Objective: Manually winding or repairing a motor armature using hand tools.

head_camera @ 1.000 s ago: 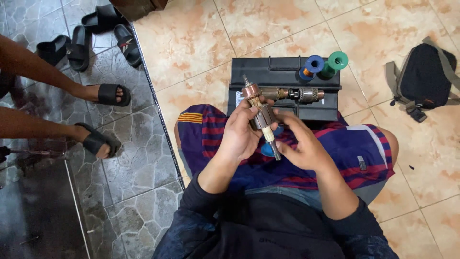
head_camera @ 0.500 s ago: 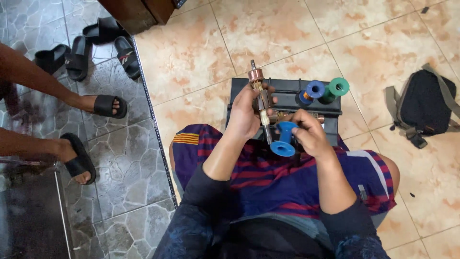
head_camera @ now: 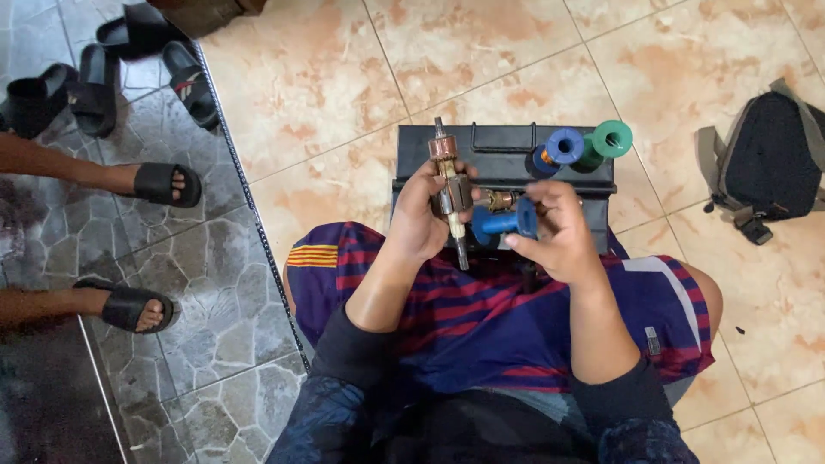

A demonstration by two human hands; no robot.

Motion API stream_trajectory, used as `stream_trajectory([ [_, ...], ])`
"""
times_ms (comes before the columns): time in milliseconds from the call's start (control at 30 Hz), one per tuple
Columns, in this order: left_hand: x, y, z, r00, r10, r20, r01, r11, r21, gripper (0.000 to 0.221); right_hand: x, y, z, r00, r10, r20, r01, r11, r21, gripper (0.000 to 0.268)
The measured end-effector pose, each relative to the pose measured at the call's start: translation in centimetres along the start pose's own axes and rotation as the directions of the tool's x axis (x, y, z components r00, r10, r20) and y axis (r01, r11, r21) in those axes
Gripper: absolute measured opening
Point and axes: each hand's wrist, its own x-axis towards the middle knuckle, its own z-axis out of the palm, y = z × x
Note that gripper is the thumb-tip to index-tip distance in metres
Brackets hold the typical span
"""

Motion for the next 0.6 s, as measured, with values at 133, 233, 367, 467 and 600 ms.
stream_trajectory([
  [133, -0.2, -0.2, 0.2, 1.000, 0.008, -0.026, -0.008, 1.000, 0.004, 0.029, 0.6, -0.9, 0.5, 0.992, -0.091, 0.083, 0.110, 0.957, -0.269, 0.053],
  [233, -0.3, -0.6, -0.2, 0.999, 0.019, -0.033, -0.019, 1.000, 0.001, 0.029, 0.7, -1.9, 1.2, 0.986, -0.156, 0.066, 0.169, 0.881, -0.443, 0.037],
  [367, -0.8, -0.7, 0.5, 0.997, 0.056, -0.047, -0.053, 0.997, 0.062, 0.027, 0.6, -2.4, 1.8, 0.991, -0.131, 0.002, 0.110, 0.829, -0.549, 0.038],
  [467, -0.8, -0.9, 0.9, 0.996, 0.075, -0.048, -0.068, 0.989, 0.132, 0.026, 0.2, -0.4, 1.2, 0.992, -0.095, -0.077, 0.051, 0.894, -0.446, 0.048],
  [600, -0.9, -1.8, 0.6, 0.997, 0.054, -0.049, -0.048, 0.993, 0.111, 0.025, 0.4, -0.5, 1.3, 0.977, -0.141, -0.159, 0.069, 0.918, -0.390, 0.050],
])
